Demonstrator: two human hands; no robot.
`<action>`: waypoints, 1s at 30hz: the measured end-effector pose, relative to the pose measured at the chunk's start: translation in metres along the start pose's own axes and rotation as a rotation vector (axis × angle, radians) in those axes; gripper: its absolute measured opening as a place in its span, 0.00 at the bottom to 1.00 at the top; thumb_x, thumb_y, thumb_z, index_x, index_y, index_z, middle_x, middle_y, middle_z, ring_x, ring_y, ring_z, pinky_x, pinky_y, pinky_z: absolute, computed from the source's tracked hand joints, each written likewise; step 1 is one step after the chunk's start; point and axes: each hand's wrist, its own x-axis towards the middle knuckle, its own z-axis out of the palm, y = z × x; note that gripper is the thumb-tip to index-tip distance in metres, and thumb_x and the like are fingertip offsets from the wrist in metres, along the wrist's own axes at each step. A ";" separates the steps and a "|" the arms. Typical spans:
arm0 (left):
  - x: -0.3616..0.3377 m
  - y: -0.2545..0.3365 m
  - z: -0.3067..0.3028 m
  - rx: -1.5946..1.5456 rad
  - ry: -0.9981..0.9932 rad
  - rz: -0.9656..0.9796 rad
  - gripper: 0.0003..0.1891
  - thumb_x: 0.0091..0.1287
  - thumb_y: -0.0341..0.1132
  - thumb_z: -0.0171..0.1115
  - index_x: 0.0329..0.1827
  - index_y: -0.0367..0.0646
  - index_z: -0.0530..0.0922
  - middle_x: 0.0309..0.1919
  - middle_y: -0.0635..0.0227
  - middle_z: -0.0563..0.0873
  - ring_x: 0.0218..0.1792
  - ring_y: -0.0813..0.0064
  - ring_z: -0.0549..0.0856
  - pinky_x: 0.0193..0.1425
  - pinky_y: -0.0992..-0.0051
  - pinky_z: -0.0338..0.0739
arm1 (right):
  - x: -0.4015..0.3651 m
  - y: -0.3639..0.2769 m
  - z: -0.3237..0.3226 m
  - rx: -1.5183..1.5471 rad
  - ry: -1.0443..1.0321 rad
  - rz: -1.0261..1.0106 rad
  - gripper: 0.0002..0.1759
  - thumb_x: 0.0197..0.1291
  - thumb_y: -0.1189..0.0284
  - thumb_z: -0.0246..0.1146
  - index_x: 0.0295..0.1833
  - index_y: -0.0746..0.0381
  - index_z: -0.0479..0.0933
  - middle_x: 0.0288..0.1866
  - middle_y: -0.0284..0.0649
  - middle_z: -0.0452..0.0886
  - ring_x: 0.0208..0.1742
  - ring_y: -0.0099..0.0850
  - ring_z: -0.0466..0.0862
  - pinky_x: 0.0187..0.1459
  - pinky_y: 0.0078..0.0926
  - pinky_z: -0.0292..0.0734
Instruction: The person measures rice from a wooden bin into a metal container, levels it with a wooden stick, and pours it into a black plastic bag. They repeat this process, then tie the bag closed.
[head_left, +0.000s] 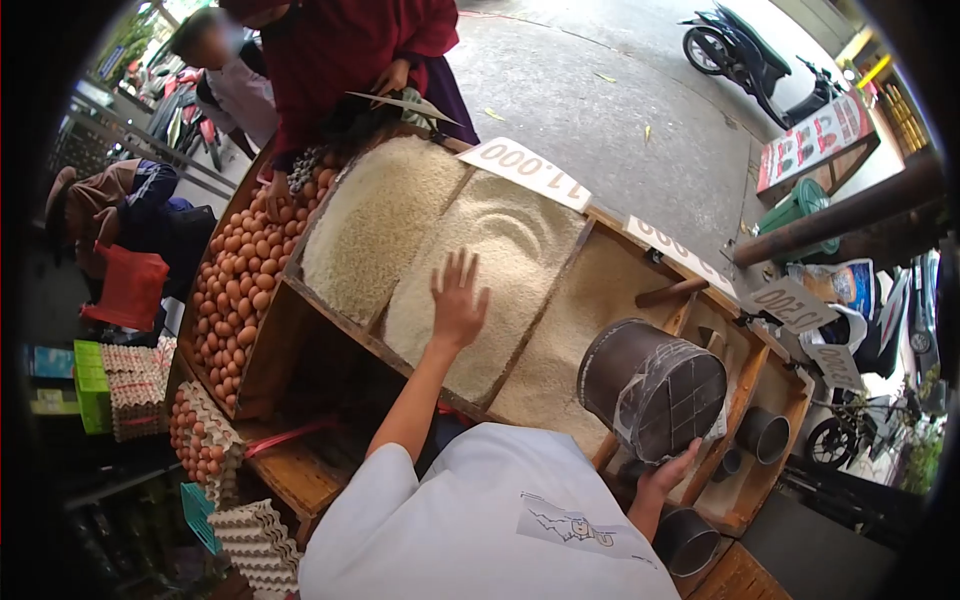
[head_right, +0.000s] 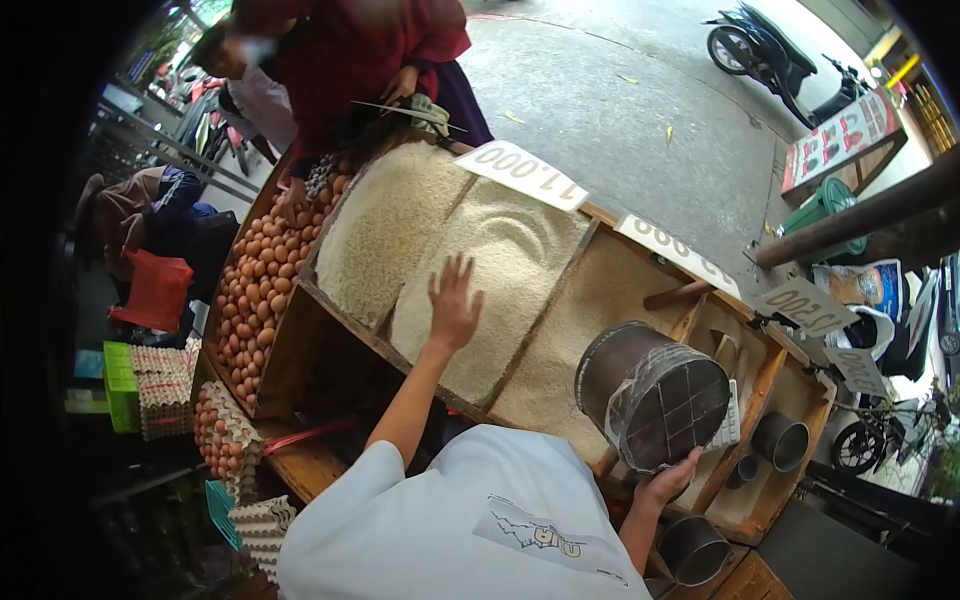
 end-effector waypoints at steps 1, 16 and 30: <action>-0.006 -0.024 -0.004 -0.057 0.054 -0.126 0.29 0.69 0.45 0.45 0.71 0.43 0.58 0.72 0.57 0.56 0.73 0.59 0.50 0.74 0.54 0.36 | 0.003 0.000 0.000 0.009 -0.045 -0.027 0.33 0.66 0.52 0.49 0.66 0.67 0.61 0.65 0.43 0.67 0.62 0.36 0.70 0.64 0.31 0.62; -0.020 -0.142 0.034 -0.375 -0.124 -0.051 0.29 0.69 0.38 0.39 0.70 0.31 0.54 0.71 0.47 0.54 0.72 0.51 0.52 0.75 0.63 0.45 | -0.010 -0.020 0.039 -0.040 -0.010 -0.073 0.33 0.66 0.53 0.48 0.66 0.69 0.60 0.65 0.46 0.65 0.62 0.37 0.69 0.64 0.32 0.62; 0.091 -0.124 0.047 -0.184 -0.159 0.248 0.27 0.64 0.34 0.50 0.67 0.39 0.63 0.67 0.46 0.62 0.69 0.50 0.59 0.73 0.61 0.51 | -0.025 -0.017 0.035 -0.100 0.065 -0.107 0.32 0.66 0.53 0.47 0.64 0.70 0.62 0.65 0.45 0.65 0.62 0.37 0.70 0.63 0.31 0.63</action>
